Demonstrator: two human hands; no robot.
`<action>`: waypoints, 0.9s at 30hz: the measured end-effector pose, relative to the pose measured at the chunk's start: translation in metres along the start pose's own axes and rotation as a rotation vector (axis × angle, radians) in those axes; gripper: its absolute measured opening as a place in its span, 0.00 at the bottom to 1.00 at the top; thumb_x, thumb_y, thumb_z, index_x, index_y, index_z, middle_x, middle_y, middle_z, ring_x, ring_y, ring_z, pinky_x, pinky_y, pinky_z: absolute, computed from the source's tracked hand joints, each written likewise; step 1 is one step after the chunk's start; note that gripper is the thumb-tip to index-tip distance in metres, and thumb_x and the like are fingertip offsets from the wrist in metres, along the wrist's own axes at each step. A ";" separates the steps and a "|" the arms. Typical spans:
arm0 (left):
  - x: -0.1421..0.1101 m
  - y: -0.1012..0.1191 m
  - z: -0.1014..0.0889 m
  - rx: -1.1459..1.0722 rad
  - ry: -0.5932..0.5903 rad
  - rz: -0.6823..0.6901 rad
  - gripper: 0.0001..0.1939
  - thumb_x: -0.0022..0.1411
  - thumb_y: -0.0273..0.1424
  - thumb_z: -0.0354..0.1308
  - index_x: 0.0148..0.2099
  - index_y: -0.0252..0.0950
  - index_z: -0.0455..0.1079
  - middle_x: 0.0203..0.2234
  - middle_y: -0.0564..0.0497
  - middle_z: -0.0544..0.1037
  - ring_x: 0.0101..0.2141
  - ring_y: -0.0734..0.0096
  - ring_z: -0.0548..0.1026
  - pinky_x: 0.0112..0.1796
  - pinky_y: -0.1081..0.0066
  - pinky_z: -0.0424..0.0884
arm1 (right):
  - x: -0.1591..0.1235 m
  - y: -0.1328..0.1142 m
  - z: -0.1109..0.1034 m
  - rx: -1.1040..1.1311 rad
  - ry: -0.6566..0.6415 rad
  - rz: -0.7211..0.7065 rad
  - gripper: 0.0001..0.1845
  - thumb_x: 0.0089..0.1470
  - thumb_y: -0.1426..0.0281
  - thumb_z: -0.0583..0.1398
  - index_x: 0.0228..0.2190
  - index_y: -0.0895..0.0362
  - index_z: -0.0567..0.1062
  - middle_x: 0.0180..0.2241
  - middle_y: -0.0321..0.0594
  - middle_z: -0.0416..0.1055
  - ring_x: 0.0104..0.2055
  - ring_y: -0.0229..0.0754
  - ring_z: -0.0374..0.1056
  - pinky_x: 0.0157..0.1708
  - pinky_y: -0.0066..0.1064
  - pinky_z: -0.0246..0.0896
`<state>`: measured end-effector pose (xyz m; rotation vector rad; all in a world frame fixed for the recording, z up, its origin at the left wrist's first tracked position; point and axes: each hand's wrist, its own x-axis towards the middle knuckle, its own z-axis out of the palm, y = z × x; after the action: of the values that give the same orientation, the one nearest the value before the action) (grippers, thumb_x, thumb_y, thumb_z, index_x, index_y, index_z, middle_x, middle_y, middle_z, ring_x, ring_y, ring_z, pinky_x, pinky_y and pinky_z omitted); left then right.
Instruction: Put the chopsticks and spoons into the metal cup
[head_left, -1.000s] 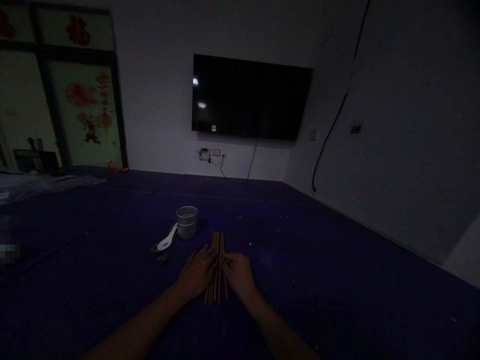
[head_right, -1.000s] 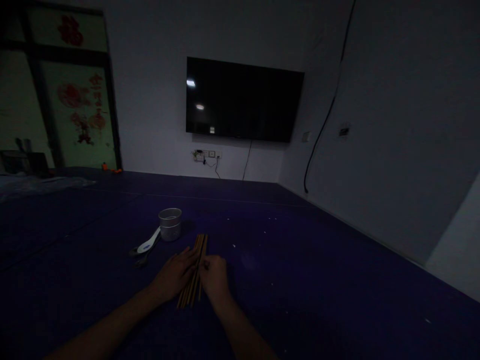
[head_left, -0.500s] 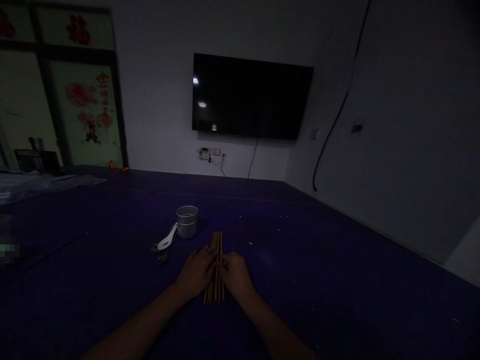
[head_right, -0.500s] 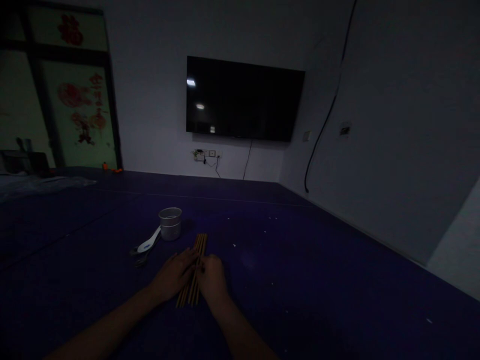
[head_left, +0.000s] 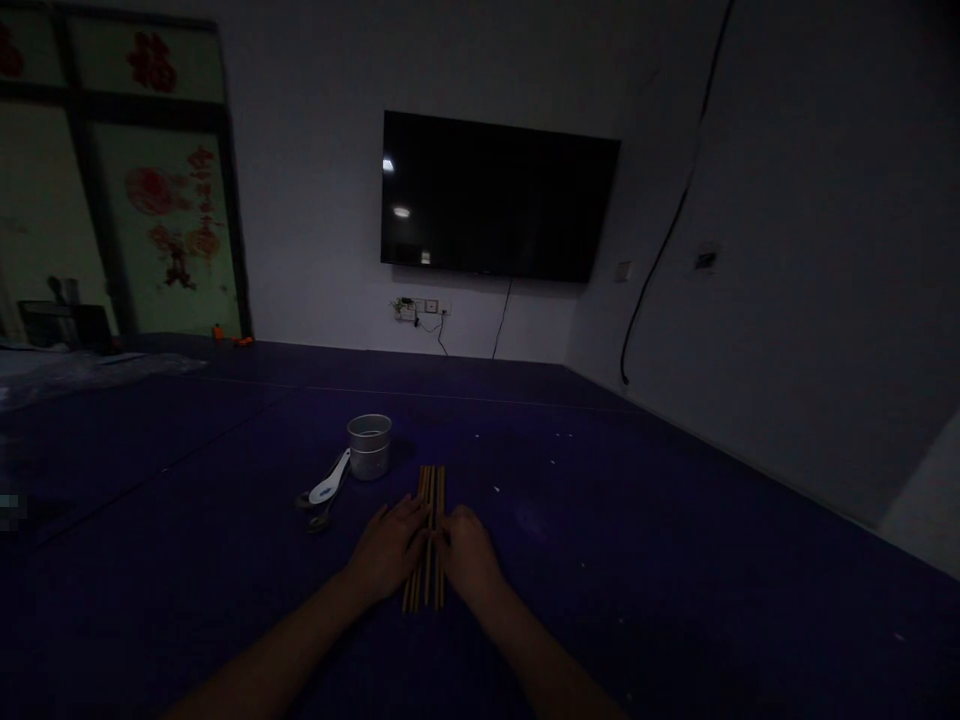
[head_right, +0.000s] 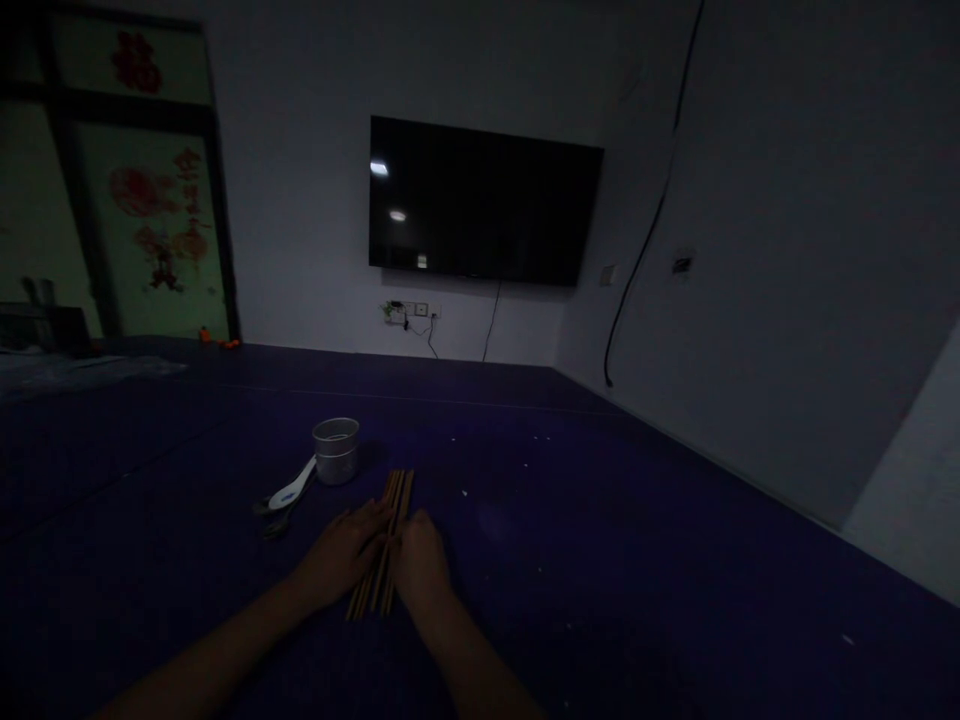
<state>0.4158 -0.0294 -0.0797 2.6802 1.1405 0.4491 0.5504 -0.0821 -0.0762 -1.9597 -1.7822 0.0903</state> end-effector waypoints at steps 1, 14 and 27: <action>0.000 0.000 -0.001 -0.005 -0.004 0.000 0.24 0.66 0.36 0.40 0.63 0.42 0.59 0.63 0.48 0.59 0.63 0.60 0.54 0.60 0.51 0.52 | 0.000 0.000 0.000 0.002 -0.004 0.006 0.12 0.56 0.75 0.54 0.38 0.61 0.78 0.39 0.50 0.72 0.41 0.43 0.69 0.40 0.29 0.59; 0.001 -0.002 0.001 0.004 0.000 0.005 0.24 0.66 0.34 0.40 0.63 0.41 0.58 0.63 0.47 0.59 0.63 0.60 0.53 0.60 0.51 0.52 | -0.002 -0.001 0.000 0.024 -0.029 -0.027 0.13 0.57 0.74 0.54 0.39 0.61 0.77 0.40 0.49 0.71 0.43 0.44 0.69 0.43 0.30 0.60; 0.001 0.001 -0.001 0.021 -0.013 -0.011 0.24 0.66 0.34 0.40 0.62 0.41 0.59 0.62 0.46 0.60 0.63 0.61 0.54 0.60 0.51 0.52 | 0.001 0.001 -0.001 0.049 -0.065 -0.034 0.15 0.57 0.76 0.51 0.36 0.61 0.78 0.39 0.49 0.71 0.44 0.42 0.68 0.43 0.28 0.60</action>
<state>0.4165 -0.0292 -0.0788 2.6893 1.1626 0.4200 0.5516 -0.0815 -0.0753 -1.9112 -1.8363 0.1866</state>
